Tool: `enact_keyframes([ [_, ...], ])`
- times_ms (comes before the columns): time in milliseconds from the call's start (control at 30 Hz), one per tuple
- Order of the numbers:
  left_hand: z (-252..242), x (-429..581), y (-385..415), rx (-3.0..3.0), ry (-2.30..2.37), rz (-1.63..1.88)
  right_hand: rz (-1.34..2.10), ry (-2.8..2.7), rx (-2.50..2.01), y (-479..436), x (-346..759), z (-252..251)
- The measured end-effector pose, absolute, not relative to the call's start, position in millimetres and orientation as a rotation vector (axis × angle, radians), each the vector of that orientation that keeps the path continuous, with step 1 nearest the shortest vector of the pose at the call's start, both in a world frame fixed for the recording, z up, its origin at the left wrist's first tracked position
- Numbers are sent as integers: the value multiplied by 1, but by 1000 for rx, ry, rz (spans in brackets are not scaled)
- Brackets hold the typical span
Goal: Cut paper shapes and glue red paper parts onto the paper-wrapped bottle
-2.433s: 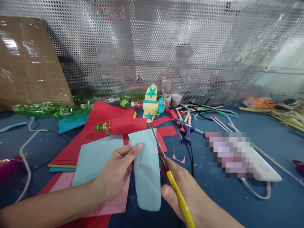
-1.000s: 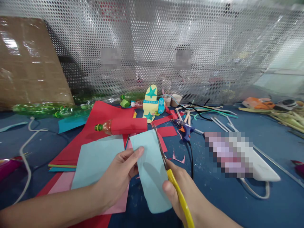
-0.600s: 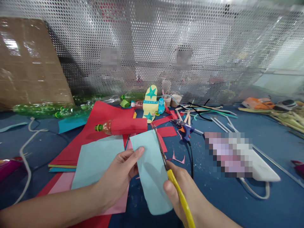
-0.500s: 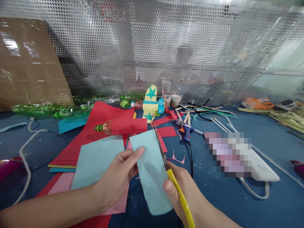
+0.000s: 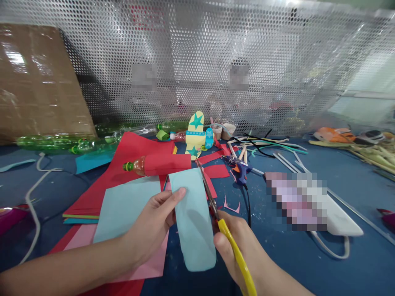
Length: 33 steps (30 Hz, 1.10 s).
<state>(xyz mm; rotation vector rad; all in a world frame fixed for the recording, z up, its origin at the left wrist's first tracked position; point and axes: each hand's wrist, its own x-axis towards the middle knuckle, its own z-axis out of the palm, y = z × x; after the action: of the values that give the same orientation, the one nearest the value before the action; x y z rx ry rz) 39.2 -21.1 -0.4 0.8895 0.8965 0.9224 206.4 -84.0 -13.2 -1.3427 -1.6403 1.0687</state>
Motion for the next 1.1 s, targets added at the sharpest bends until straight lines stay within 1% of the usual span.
enact_keyframes([
  [267,-1,35,-9,917,830,965,994,-1691,-1356,-80,216,-21],
  [500,0,33,4,927,875,997,1028,-1631,-1436,-81,216,-15],
  [633,1,31,10,1043,917,1025,1048,-1683,-1366,-77,222,-21],
  [967,7,21,28,1325,942,1072,855,-1789,-1373,-74,226,-21],
  [1100,12,17,33,1437,928,1113,942,-1764,-1417,-75,226,-19],
])
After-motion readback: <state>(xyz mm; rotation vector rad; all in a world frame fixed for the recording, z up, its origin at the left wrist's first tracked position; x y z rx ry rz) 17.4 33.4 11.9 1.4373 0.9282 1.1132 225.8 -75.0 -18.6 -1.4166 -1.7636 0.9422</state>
